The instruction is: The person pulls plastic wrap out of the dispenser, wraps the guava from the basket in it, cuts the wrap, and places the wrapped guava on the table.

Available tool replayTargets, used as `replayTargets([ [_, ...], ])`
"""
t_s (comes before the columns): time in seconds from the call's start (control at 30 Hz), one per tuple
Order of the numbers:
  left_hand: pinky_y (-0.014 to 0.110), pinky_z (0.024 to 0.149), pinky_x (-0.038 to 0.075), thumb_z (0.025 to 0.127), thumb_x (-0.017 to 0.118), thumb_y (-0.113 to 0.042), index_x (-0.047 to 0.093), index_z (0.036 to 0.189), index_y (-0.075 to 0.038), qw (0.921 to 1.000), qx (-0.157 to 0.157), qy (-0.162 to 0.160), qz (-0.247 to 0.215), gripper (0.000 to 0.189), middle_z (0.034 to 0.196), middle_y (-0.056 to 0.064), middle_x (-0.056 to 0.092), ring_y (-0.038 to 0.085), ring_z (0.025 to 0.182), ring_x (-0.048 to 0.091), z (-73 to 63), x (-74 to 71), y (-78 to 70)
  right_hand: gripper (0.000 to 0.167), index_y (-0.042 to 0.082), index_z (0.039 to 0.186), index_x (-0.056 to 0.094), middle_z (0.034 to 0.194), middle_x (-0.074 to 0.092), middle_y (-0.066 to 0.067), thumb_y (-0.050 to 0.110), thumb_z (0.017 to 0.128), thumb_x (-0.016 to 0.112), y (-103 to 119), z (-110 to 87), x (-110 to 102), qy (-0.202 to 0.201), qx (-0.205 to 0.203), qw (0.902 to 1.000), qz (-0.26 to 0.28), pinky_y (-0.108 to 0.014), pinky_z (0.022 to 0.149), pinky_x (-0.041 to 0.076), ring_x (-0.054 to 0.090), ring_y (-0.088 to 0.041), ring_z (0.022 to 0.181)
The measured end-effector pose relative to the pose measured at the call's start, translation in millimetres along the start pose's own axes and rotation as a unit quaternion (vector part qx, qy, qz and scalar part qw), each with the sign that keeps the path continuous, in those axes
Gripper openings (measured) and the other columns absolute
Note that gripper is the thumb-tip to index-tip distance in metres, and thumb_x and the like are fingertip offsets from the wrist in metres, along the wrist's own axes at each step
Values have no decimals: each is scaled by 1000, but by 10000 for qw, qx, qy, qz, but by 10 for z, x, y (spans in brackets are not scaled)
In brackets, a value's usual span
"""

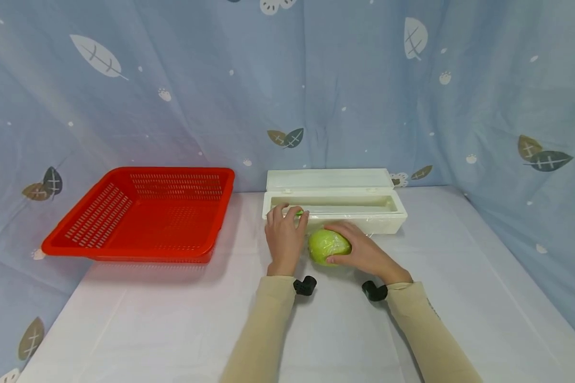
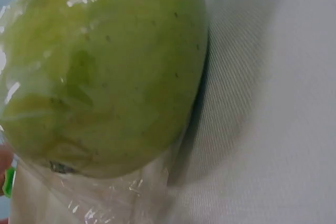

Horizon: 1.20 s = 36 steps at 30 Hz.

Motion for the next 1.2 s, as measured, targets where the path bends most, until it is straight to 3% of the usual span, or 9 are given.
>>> replayTargets([
  [0.13, 44, 77, 30, 85, 55, -45, 67, 98, -25, 9996, -133, -6, 230, 27, 121, 3, 49, 22, 115, 36, -5, -9, 4, 76, 28, 131, 41, 132, 36, 8, 53, 66, 71, -16, -11, 7, -12, 20, 10000, 28, -45, 90, 34, 34, -16, 118],
  [0.3, 46, 73, 25, 83, 57, -45, 69, 95, -28, 9988, -190, -265, 363, 24, 128, 5, 42, 26, 118, 31, -19, -54, 12, 76, 28, 132, 41, 132, 36, 8, 53, 66, 71, -22, -20, 17, -10, 25, 10000, 51, -45, 89, 35, 34, -15, 118],
  [0.43, 49, 78, 23, 81, 56, -52, 64, 102, -24, 9978, -445, -277, 411, 36, 135, 8, 33, 28, 122, 23, -18, -46, 87, 76, 27, 132, 41, 131, 37, 8, 53, 66, 71, -13, -16, 15, -24, -29, 10000, 32, -45, 90, 35, 35, -15, 117],
  [0.53, 49, 85, 21, 76, 56, -59, 52, 119, -18, 9955, -873, -142, 327, 59, 139, 9, 24, 27, 125, 18, -16, -22, 193, 77, 26, 132, 41, 132, 37, 7, 53, 66, 70, -10, -14, 14, -28, -60, 10000, 5, -46, 90, 34, 35, -15, 118],
  [0.67, 46, 92, 24, 69, 58, -65, 25, 139, -13, 9905, -1372, 2, -90, 93, 143, 8, 14, 25, 127, 17, -16, 19, 318, 77, 26, 132, 41, 132, 37, 8, 53, 66, 70, -1, -14, 7, -30, -70, 10000, -12, -46, 91, 34, 34, -16, 118],
  [0.83, 45, 96, 26, 66, 60, -67, 3, 144, -11, 9838, -1649, 12, -704, 111, 146, 5, 7, 25, 127, 18, -33, 59, 394, 76, 28, 132, 40, 133, 36, 7, 53, 67, 70, 4, -14, 1, -21, -47, 10000, 3, -47, 90, 34, 35, -16, 118],
  [1.0, 42, 95, 27, 64, 59, -70, 8, 143, -9, 9781, -1871, -42, -906, 111, 141, 8, 14, 25, 122, 23, -73, 102, 455, 76, 28, 132, 40, 133, 36, 8, 52, 67, 70, 0, -9, 13, 2, -38, 10000, -14, -46, 91, 34, 34, -16, 119],
  [1.2, 40, 91, 30, 66, 56, -71, 19, 140, -11, 9805, -1794, -110, -801, 102, 135, 7, 19, 23, 116, 29, -67, 100, 451, 76, 29, 132, 40, 133, 36, 8, 54, 66, 70, 3, -5, -4, -35, -34, 10000, -32, -46, 90, 34, 34, -16, 119],
])
Point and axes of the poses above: each hand's wrist, its own z-axis towards the middle knuckle, its own x-axis out of the palm, y = z × x, the point moved 9 cm from there along z, towards the middle knuckle
